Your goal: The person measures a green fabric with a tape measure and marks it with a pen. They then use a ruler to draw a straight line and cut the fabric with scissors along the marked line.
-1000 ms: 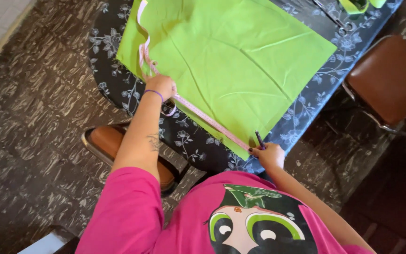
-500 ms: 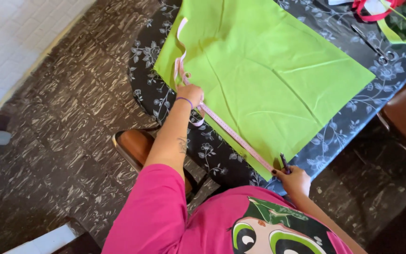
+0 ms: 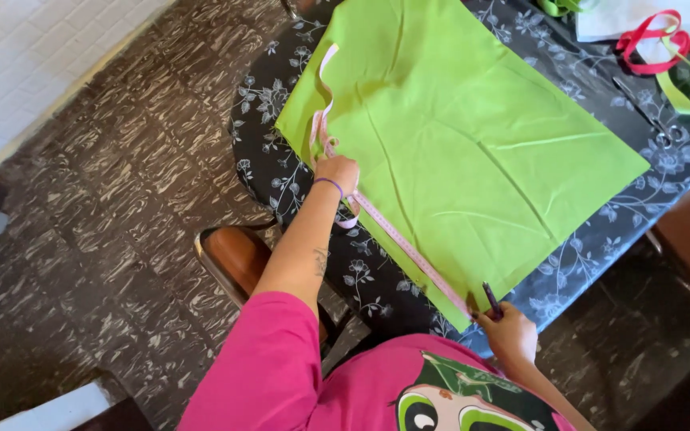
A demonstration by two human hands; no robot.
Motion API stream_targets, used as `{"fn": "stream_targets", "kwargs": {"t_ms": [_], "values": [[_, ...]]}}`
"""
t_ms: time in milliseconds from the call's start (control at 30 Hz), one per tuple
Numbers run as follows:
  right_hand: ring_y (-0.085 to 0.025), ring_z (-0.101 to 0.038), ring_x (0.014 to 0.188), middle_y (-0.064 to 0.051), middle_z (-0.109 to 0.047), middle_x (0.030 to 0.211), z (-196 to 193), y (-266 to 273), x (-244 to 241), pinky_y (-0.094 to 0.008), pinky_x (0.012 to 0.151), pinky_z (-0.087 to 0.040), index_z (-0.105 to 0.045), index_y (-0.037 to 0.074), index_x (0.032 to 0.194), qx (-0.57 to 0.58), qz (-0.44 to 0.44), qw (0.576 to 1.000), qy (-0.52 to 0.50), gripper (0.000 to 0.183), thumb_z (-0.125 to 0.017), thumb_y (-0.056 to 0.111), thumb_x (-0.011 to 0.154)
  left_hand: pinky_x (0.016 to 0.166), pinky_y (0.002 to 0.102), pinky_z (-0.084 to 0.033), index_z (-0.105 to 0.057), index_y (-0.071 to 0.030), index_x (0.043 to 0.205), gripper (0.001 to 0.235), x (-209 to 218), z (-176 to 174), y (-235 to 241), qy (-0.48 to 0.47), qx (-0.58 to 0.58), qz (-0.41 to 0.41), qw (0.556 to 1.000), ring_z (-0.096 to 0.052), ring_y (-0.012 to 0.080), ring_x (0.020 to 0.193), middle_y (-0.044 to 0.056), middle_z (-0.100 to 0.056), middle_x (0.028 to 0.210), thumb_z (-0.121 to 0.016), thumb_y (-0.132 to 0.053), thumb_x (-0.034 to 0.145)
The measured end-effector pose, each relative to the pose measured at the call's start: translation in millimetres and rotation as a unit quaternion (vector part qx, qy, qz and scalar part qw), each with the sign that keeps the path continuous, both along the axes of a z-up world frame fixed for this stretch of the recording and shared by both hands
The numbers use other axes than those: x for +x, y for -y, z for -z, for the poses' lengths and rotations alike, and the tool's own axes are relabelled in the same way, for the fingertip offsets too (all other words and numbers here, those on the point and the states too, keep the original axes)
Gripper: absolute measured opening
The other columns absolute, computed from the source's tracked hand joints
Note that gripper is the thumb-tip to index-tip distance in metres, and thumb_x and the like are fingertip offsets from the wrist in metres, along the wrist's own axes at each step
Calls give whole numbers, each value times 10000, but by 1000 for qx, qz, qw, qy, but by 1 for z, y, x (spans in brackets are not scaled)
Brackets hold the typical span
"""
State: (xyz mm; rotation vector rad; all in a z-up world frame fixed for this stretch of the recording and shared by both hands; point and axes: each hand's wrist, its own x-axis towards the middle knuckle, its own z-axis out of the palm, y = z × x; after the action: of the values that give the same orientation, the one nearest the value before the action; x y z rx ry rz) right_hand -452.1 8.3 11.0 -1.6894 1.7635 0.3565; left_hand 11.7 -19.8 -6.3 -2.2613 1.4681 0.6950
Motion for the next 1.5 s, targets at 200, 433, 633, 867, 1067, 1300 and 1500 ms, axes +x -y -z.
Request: {"fn": "stream_targets", "kwargs": {"t_ms": [200, 433, 633, 867, 1067, 1300, 1500], "values": [[-384, -726, 1101, -140, -798, 990, 103, 59, 23, -514, 1023, -526, -811, 199, 964, -120, 44, 947, 293, 352, -612, 474, 1059, 1127, 661, -435, -805, -105, 1213, 413, -6, 0, -18, -36, -90, -58, 994, -708, 349, 1303, 142, -799, 1261, -439, -92, 1023], [-175, -659, 603, -167, -727, 771, 71, 45, 239, -316, 574, -625, -789, 50, 1057, 40, 199, 814, 545, 276, -646, 285, 1063, 999, 644, -464, -831, -187, 1068, 348, 2, 42, -11, 0, -133, -48, 990, -766, 325, 1143, 88, -818, 1095, -504, -151, 956], [-180, -721, 588, -182, -791, 868, 155, 41, 280, -286, 492, -592, -748, 9, 1104, -88, 17, 817, 569, 149, -761, 101, 987, 992, 618, -502, -829, -211, 1000, 255, 7, 54, -10, 18, -152, -30, 988, -787, 278, 1077, 40, -823, 1019, -582, -234, 942], [-218, -735, 565, -84, -760, 712, 127, 36, 280, -319, 572, -575, -794, 105, 1018, -234, -90, 829, 500, 79, -809, 155, 960, 1081, 641, -419, -821, -138, 995, 190, 3, 35, -14, -39, -154, -72, 985, -746, 321, 1154, 50, -810, 1014, -645, -171, 931], [-218, -734, 537, -104, -747, 669, 124, 36, 284, -297, 542, -572, -793, 83, 992, -236, -83, 827, 503, 55, -812, 102, 943, 829, 568, -485, -779, -299, 821, 159, 7, 83, -16, -1, -215, -15, 976, -777, 261, 972, -44, -779, 887, -634, -281, 885], [-239, -747, 564, -132, -753, 696, 113, 34, 281, -318, 567, -596, -748, 42, 1031, -218, -72, 813, 535, 79, -737, 105, 984, 913, 610, -463, -707, -332, 972, 174, 25, 111, -31, -47, -228, 50, 971, -744, 225, 1020, -76, -748, 962, -725, -454, 850], [-290, -769, 645, -105, -762, 760, 116, 36, 276, -379, 618, -607, -738, 92, 1037, -261, -146, 809, 506, 69, -746, 145, 993, 937, 616, -435, -655, -379, 1275, 782, 19, 131, -35, -17, -215, 55, 975, -717, 234, 1097, -79, -728, 1103, -869, -649, 573]]}}
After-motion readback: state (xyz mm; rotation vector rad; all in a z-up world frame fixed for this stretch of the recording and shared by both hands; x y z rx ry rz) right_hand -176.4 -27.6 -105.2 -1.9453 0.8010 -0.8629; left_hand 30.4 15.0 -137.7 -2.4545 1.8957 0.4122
